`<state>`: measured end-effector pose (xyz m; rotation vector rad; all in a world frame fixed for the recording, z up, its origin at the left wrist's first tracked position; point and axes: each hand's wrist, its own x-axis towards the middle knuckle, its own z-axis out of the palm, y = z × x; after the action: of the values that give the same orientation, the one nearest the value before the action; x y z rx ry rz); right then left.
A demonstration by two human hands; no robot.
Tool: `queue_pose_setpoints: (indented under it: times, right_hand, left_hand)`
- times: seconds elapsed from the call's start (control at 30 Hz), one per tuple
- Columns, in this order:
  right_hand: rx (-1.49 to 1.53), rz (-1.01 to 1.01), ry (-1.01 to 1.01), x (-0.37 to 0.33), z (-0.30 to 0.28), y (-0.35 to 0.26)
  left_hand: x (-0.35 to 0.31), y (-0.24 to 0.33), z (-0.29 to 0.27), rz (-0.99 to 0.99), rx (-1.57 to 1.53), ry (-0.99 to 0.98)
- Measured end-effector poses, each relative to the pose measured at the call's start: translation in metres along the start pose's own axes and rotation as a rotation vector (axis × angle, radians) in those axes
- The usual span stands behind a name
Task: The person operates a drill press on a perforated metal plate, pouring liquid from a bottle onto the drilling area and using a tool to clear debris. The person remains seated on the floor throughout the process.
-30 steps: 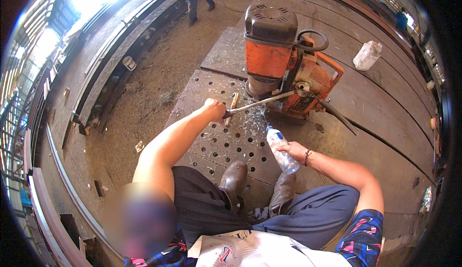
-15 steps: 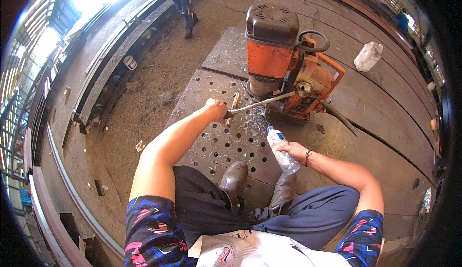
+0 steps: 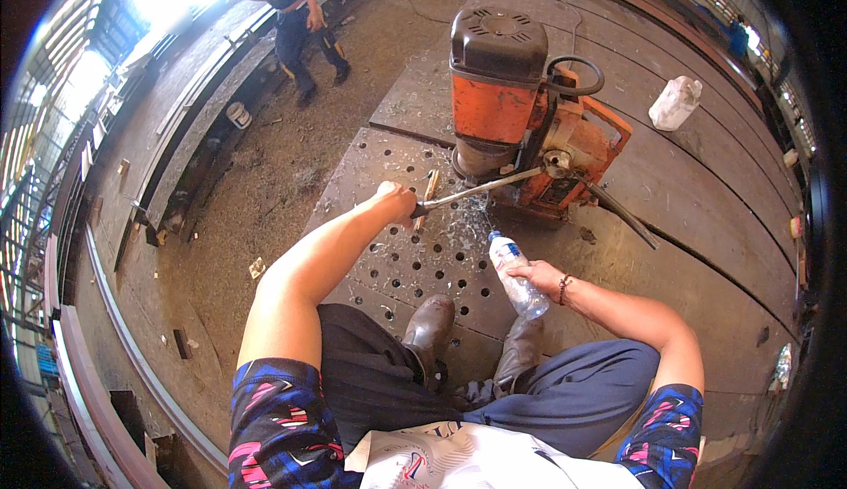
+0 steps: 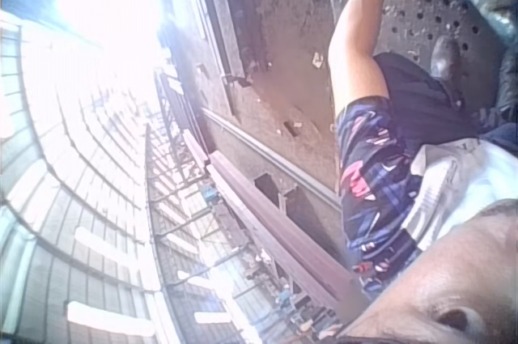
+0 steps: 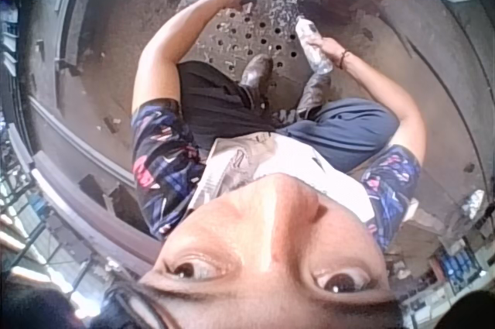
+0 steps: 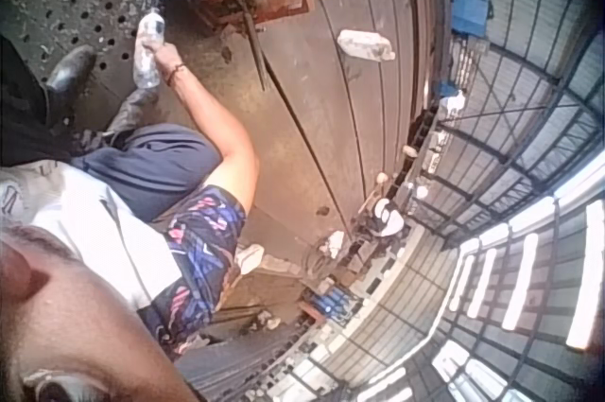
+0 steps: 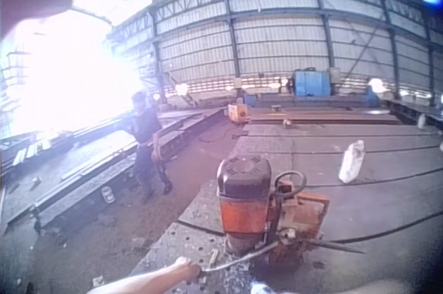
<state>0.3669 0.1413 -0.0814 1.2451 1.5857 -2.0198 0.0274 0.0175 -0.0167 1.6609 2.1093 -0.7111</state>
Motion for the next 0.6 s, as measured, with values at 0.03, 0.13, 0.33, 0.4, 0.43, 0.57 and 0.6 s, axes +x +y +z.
queue_pose_setpoints:
  times: [0.03, 0.13, 0.33, 0.4, 0.43, 0.57, 0.6]
  right_hand:
    - [0.005, 0.009, 0.000, -0.003, 0.001, -0.003]
    - [0.000, 0.012, 0.015, 0.001, 0.000, 0.002]
    - [0.012, -0.011, 0.023, 0.001, 0.000, 0.003]
    - [0.030, -0.021, 0.014, -0.002, 0.002, 0.001]
    - [0.026, -0.021, 0.018, -0.005, 0.003, -0.002]
    - [0.023, 0.020, 0.011, -0.003, 0.001, 0.000]
    - [0.019, 0.025, 0.010, -0.001, -0.001, 0.001]
  left_hand:
    - [0.000, 0.000, 0.000, 0.001, -0.002, 0.000]
    - [0.001, 0.001, 0.000, -0.009, 0.006, -0.015]
    - [0.003, 0.001, -0.003, 0.003, 0.005, -0.057]
    - [0.003, 0.000, 0.000, 0.006, 0.024, -0.037]
    - [0.002, 0.000, 0.001, 0.008, 0.033, -0.028]
    - [0.002, 0.002, 0.001, -0.005, 0.014, -0.009]
    - [0.002, 0.002, 0.002, -0.004, 0.013, -0.006]
